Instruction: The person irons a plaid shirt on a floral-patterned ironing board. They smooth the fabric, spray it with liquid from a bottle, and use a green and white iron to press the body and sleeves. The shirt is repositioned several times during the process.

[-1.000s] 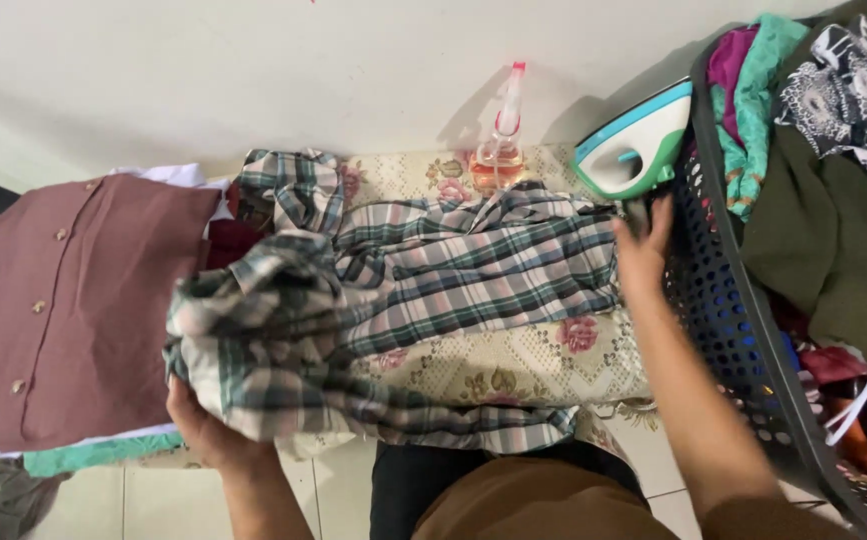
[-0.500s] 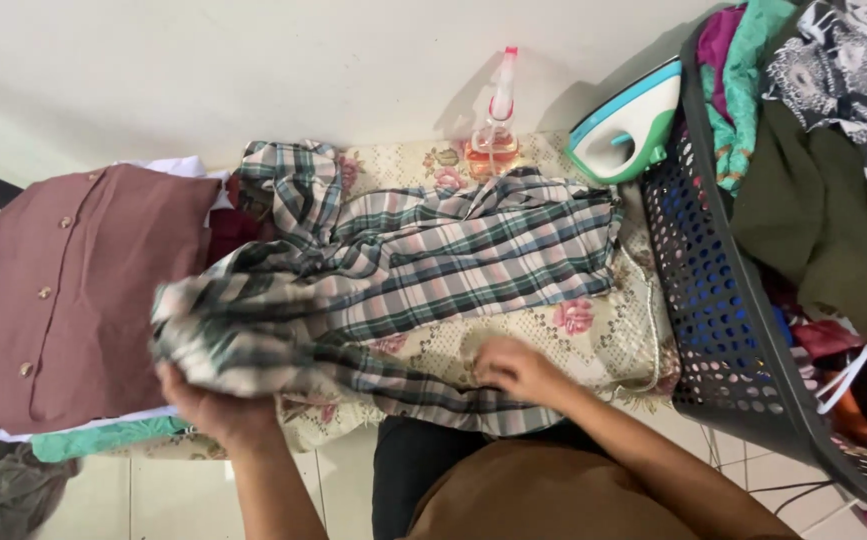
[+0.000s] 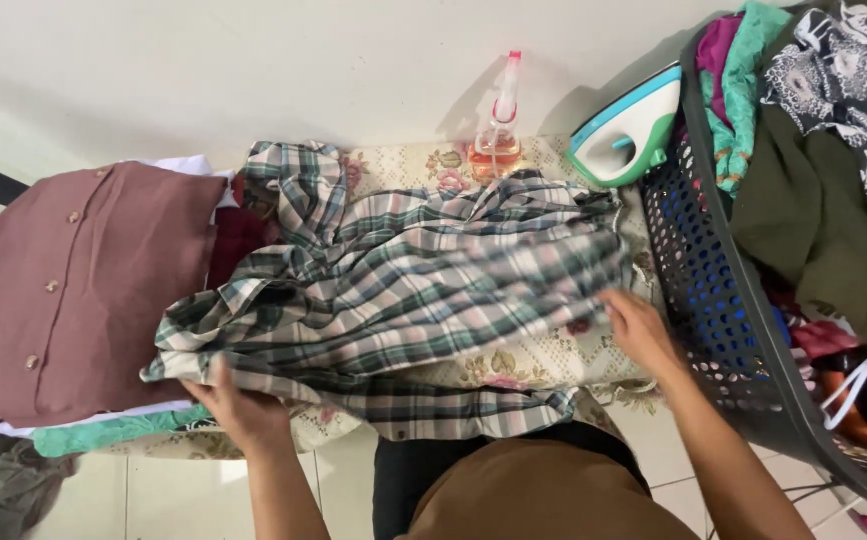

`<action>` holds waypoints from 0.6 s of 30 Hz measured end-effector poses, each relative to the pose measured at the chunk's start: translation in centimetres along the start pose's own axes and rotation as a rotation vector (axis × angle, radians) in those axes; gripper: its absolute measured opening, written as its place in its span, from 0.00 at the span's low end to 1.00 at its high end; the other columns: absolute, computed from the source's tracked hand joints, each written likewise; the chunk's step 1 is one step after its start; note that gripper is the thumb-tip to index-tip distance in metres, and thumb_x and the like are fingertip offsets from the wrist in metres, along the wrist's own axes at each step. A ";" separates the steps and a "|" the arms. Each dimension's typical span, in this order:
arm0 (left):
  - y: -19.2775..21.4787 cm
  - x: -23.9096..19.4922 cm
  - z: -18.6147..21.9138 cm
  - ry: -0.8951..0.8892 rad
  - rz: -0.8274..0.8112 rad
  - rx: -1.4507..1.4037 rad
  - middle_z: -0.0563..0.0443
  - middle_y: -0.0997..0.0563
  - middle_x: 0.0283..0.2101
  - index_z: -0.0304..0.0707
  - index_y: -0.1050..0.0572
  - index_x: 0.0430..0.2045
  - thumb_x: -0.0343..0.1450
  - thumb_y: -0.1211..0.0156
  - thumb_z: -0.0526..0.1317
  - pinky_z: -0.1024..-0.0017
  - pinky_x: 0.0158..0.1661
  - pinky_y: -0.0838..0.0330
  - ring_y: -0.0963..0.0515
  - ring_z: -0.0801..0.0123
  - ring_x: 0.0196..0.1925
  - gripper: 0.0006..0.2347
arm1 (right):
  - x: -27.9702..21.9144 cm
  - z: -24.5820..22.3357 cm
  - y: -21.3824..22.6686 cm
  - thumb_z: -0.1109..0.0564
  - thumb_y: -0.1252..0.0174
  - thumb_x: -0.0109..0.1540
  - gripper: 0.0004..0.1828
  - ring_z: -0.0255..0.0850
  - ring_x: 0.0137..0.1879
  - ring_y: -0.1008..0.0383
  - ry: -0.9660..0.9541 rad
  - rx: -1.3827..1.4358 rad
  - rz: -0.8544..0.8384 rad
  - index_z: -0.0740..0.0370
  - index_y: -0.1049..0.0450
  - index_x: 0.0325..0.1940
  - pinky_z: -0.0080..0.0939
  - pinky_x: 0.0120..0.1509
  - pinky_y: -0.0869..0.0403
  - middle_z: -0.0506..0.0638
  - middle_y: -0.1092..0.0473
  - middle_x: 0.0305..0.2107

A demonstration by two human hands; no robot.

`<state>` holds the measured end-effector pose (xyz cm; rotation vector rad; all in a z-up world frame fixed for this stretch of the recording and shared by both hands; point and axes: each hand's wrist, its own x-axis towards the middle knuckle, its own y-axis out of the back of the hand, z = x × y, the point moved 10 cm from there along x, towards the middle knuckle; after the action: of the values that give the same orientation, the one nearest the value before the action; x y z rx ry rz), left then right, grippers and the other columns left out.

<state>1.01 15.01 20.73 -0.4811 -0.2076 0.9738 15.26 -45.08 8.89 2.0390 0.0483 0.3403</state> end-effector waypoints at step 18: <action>-23.0 -5.2 5.2 0.518 -0.191 -0.466 0.43 0.17 0.39 0.39 0.22 0.27 0.62 0.34 0.34 0.48 0.50 0.27 0.18 0.54 0.42 0.05 | 0.2 -29.0 -15.0 0.39 0.30 0.49 0.42 0.67 0.61 0.33 0.367 0.549 -0.492 0.62 0.34 0.60 0.63 0.67 0.34 0.69 0.33 0.52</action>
<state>13.22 1.44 36.57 -1.1009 -0.0073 0.5821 9.58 -12.92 8.50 2.3760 0.9421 0.4125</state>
